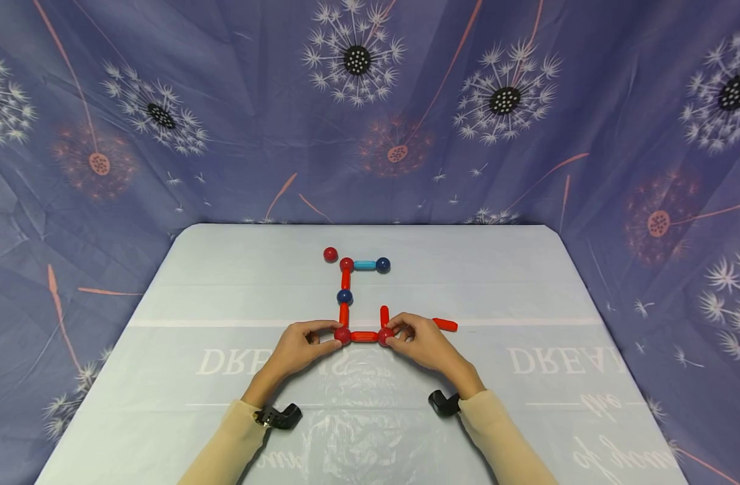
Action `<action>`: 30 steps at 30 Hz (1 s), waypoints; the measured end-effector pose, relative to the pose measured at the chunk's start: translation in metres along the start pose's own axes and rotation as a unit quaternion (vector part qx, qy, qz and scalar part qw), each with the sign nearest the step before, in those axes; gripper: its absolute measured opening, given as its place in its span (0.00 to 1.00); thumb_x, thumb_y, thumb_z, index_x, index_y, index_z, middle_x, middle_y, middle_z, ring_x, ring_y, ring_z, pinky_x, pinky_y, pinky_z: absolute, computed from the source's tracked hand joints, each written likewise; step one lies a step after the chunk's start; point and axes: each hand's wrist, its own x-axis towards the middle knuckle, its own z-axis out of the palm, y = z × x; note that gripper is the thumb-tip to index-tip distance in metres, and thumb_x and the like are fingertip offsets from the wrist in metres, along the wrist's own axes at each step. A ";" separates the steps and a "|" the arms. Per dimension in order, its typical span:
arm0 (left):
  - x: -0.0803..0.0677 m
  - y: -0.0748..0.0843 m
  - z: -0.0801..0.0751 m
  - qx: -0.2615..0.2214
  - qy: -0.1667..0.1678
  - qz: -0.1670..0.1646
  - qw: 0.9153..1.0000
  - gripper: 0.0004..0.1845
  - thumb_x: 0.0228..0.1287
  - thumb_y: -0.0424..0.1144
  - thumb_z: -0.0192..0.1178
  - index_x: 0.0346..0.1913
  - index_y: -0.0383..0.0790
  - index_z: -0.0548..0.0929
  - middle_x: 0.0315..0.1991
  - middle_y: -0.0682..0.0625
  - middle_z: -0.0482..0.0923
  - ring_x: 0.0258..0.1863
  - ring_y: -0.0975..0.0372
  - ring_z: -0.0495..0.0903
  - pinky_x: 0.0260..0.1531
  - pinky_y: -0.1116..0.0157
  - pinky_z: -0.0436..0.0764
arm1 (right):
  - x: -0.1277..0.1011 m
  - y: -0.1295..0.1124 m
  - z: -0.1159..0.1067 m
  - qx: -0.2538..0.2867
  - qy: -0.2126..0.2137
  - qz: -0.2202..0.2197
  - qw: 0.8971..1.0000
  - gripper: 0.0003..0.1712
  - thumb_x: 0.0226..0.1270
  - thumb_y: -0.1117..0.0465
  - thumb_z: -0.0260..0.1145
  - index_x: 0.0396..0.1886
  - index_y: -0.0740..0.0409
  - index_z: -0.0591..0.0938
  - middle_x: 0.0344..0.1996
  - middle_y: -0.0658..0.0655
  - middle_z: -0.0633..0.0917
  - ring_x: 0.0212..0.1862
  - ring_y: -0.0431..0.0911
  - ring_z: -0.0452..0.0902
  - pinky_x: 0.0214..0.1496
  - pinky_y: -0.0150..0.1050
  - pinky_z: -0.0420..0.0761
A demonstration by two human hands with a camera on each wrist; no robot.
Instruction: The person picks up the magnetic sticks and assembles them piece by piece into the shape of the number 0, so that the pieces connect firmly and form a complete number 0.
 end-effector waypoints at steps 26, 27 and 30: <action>0.030 0.005 -0.032 -0.054 0.007 -0.002 0.999 0.25 0.67 0.46 0.70 0.64 0.42 0.82 0.46 0.48 0.88 0.21 0.61 0.79 0.20 0.67 0.77 | 0.000 0.003 0.003 0.003 0.021 -0.002 1.000 0.12 0.63 0.55 0.78 0.45 0.44 0.87 0.33 0.45 0.86 0.32 0.41 0.79 0.35 0.34 0.78; 0.034 0.005 -0.036 -0.055 0.015 0.001 0.998 0.25 0.67 0.46 0.70 0.64 0.42 0.82 0.47 0.47 0.88 0.21 0.59 0.80 0.19 0.66 0.77 | 0.000 0.003 0.003 0.005 0.021 0.000 1.000 0.12 0.63 0.55 0.78 0.45 0.44 0.87 0.34 0.45 0.86 0.33 0.41 0.79 0.35 0.33 0.78; 0.048 0.002 -0.045 -0.061 0.036 0.008 0.997 0.24 0.69 0.43 0.68 0.64 0.40 0.82 0.49 0.45 0.88 0.22 0.53 0.83 0.18 0.64 0.79 | 0.000 0.003 0.002 0.010 0.019 0.002 1.000 0.12 0.62 0.55 0.78 0.45 0.44 0.87 0.34 0.45 0.86 0.33 0.41 0.79 0.34 0.33 0.77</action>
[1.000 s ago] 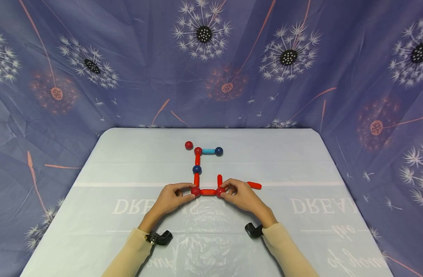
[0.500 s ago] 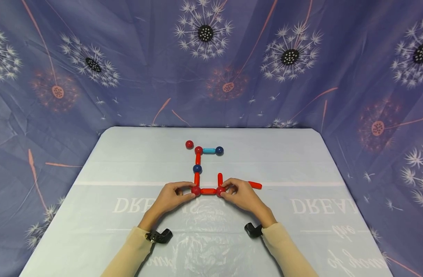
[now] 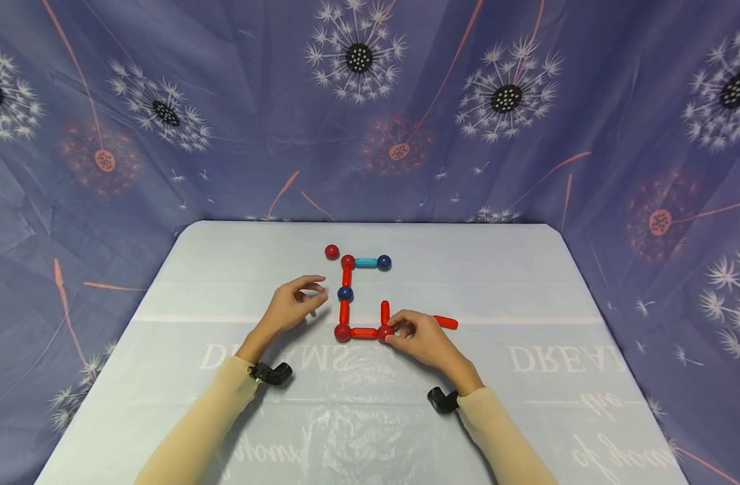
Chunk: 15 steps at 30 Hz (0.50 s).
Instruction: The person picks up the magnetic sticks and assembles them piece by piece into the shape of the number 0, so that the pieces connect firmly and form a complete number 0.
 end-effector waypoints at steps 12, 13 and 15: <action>0.056 -0.018 -0.018 0.004 0.059 -0.027 0.998 0.24 0.69 0.39 0.66 0.66 0.38 0.79 0.57 0.39 0.83 0.19 0.54 0.84 0.19 0.66 0.80 | 0.001 0.000 0.001 0.003 -0.010 0.010 1.000 0.12 0.62 0.53 0.78 0.45 0.43 0.87 0.29 0.47 0.84 0.30 0.42 0.77 0.31 0.33 0.75; 0.061 -0.018 -0.017 0.014 0.056 -0.028 0.998 0.25 0.69 0.39 0.67 0.67 0.39 0.79 0.58 0.38 0.82 0.18 0.55 0.83 0.19 0.65 0.80 | 0.001 0.000 0.000 0.003 -0.011 0.012 1.000 0.12 0.63 0.53 0.78 0.45 0.42 0.87 0.29 0.47 0.84 0.30 0.43 0.77 0.31 0.33 0.75; 0.069 -0.019 -0.015 0.041 0.046 -0.029 0.998 0.28 0.68 0.41 0.67 0.69 0.40 0.77 0.61 0.38 0.81 0.17 0.56 0.83 0.21 0.63 0.82 | 0.000 0.000 -0.001 0.003 -0.011 0.015 1.000 0.12 0.63 0.53 0.78 0.45 0.41 0.87 0.28 0.48 0.84 0.30 0.44 0.77 0.31 0.33 0.75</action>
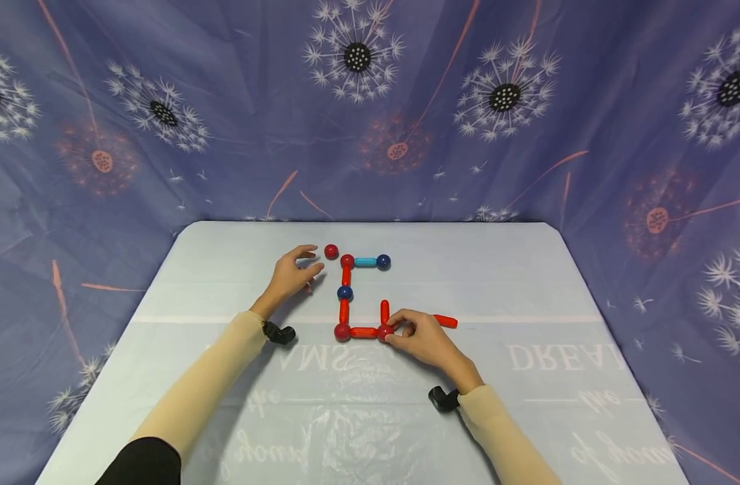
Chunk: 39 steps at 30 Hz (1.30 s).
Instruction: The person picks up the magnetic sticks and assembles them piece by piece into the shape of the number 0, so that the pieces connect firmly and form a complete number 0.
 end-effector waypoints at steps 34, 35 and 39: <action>0.040 0.016 0.023 0.124 0.006 0.060 0.990 0.19 0.67 0.34 0.68 0.59 0.32 0.84 0.56 0.38 0.84 0.52 0.49 0.84 0.55 0.55 0.83 | 0.000 -0.001 -0.001 -0.004 -0.010 0.011 1.000 0.13 0.63 0.54 0.78 0.46 0.41 0.86 0.31 0.46 0.84 0.30 0.43 0.77 0.31 0.33 0.76; 0.040 0.018 0.022 0.118 0.008 0.064 0.991 0.20 0.67 0.34 0.68 0.60 0.32 0.84 0.55 0.38 0.85 0.51 0.49 0.85 0.53 0.55 0.84 | 0.000 -0.001 -0.001 -0.004 -0.010 0.011 1.000 0.13 0.63 0.54 0.78 0.46 0.41 0.86 0.31 0.45 0.84 0.30 0.43 0.77 0.31 0.33 0.76; 0.039 0.029 0.023 0.089 0.009 0.083 0.992 0.21 0.67 0.37 0.69 0.60 0.32 0.84 0.54 0.39 0.85 0.47 0.49 0.87 0.46 0.55 0.86 | 0.000 0.000 -0.001 0.001 -0.012 0.012 1.000 0.13 0.64 0.55 0.77 0.47 0.42 0.86 0.33 0.46 0.84 0.30 0.43 0.77 0.31 0.33 0.75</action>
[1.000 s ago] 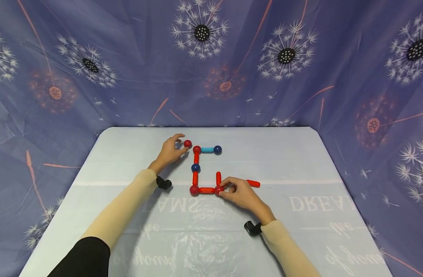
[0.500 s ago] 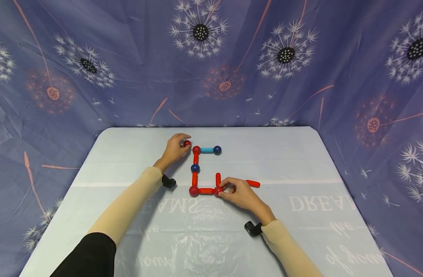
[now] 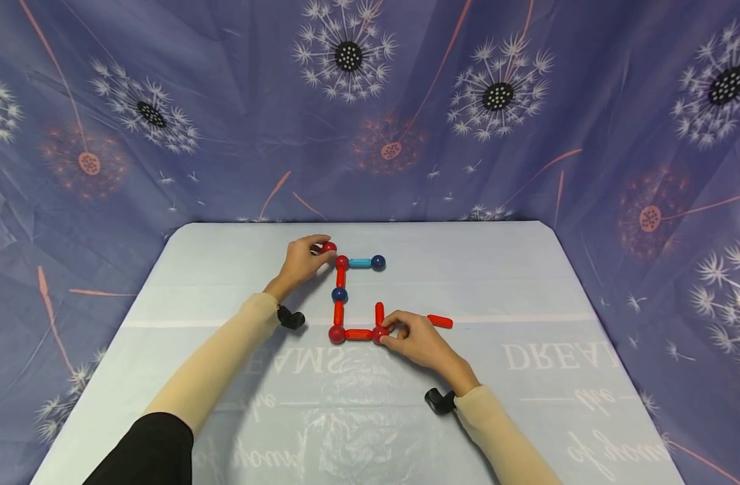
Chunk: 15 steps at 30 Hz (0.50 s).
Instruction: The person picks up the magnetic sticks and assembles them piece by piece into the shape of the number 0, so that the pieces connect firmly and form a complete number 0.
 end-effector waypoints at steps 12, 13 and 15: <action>-0.007 0.044 0.009 -0.073 -0.044 0.075 0.993 0.18 0.64 0.41 0.73 0.55 0.39 0.89 0.53 0.43 0.86 0.46 0.55 0.88 0.49 0.62 0.86 | -0.002 -0.005 0.001 -0.003 0.008 -0.015 1.000 0.16 0.64 0.54 0.77 0.51 0.45 0.86 0.38 0.45 0.85 0.32 0.43 0.77 0.33 0.33 0.76; -0.008 0.047 0.010 -0.078 -0.049 0.078 0.993 0.18 0.64 0.41 0.74 0.55 0.40 0.89 0.53 0.44 0.86 0.46 0.56 0.88 0.49 0.62 0.86 | -0.002 -0.005 0.002 -0.002 0.008 -0.017 1.000 0.16 0.64 0.54 0.77 0.51 0.45 0.86 0.38 0.45 0.85 0.32 0.43 0.77 0.33 0.33 0.76; -0.010 0.052 0.013 -0.087 -0.065 0.085 0.990 0.18 0.64 0.42 0.73 0.56 0.41 0.89 0.53 0.46 0.86 0.47 0.57 0.88 0.49 0.62 0.86 | -0.002 -0.004 0.002 0.000 0.006 -0.021 1.000 0.16 0.65 0.55 0.77 0.51 0.46 0.86 0.39 0.46 0.85 0.32 0.42 0.77 0.33 0.33 0.76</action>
